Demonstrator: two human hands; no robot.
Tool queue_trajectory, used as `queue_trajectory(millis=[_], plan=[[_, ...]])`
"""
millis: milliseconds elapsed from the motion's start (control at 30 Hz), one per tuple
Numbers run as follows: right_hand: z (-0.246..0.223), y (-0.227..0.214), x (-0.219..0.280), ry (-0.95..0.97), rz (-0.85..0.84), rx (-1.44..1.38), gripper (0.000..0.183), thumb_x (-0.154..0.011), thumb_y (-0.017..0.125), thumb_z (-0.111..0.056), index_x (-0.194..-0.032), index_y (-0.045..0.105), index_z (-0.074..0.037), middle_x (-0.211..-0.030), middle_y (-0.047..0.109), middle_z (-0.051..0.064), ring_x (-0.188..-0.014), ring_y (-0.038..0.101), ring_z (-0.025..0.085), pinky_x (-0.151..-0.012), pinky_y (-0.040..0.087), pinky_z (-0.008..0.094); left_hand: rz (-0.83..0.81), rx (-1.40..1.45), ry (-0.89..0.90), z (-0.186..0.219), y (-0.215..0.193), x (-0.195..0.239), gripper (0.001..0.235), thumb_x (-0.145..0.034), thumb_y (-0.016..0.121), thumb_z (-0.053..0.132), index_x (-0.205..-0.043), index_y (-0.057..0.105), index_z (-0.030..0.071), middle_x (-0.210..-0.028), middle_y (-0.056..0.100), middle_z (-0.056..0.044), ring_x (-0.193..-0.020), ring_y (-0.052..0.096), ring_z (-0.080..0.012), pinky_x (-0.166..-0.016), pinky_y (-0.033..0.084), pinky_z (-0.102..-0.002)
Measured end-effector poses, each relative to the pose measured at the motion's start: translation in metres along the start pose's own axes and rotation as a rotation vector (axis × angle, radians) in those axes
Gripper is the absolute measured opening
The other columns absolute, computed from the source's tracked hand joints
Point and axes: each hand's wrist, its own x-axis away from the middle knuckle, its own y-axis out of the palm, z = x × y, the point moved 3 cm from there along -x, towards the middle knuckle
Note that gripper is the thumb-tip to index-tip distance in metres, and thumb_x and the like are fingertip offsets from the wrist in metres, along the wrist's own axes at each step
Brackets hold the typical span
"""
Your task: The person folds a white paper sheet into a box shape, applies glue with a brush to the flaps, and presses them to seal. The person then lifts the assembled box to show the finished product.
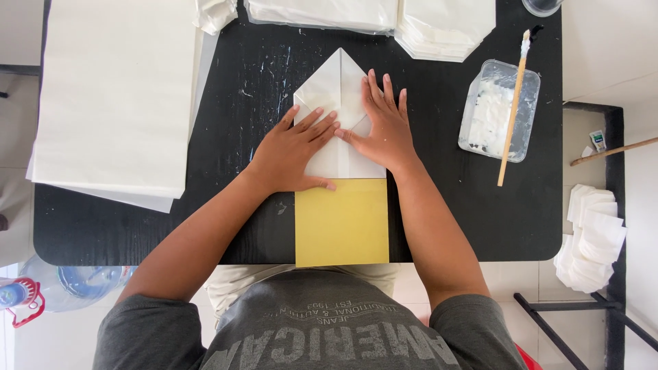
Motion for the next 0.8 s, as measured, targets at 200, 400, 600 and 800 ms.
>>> queue_trajectory(millis=[200,400,600,800], plan=[[-0.002,0.0,-0.001,0.01,0.042,-0.009,0.107,-0.088,0.07,-0.072,-0.165,0.029,-0.01,-0.173,0.018,0.01,-0.16,0.005,0.028,-0.125,-0.009,0.056,0.137,-0.066,-0.074,-0.022,0.009,-0.02,0.107,-0.087,0.046,0.089,-0.159,0.043,0.01,-0.162,0.047,-0.008,-0.148,0.044,-0.0208,-0.129,0.014,-0.048],[-0.013,-0.012,0.001,0.038,-0.107,0.066,0.1,-0.096,0.056,-0.067,-0.165,0.008,-0.013,-0.174,0.004,0.002,-0.159,-0.005,0.026,-0.126,-0.006,0.052,0.108,-0.113,-0.061,-0.057,0.014,-0.072,0.104,-0.102,0.025,0.083,-0.158,0.036,-0.004,-0.163,0.04,-0.017,-0.15,0.037,-0.0298,-0.125,0.015,-0.046],[-0.013,-0.014,0.001,0.031,-0.108,0.071,0.099,-0.097,0.057,-0.065,-0.165,0.01,-0.011,-0.174,0.005,0.004,-0.159,-0.005,0.025,-0.126,-0.006,0.054,0.096,-0.07,-0.085,-0.074,0.014,-0.105,0.102,-0.102,0.025,0.084,-0.158,0.038,0.0,-0.163,0.041,-0.015,-0.151,0.032,-0.0318,-0.125,0.011,-0.05],[-0.01,-0.012,0.001,0.033,-0.103,0.073,0.101,-0.096,0.057,-0.067,-0.165,0.009,-0.012,-0.174,0.004,0.002,-0.159,-0.004,0.025,-0.126,-0.005,0.053,0.1,-0.069,-0.125,-0.066,0.01,-0.093,0.102,-0.101,0.028,0.083,-0.159,0.037,0.0,-0.166,0.036,-0.013,-0.153,0.03,-0.0298,-0.125,0.01,-0.049]])
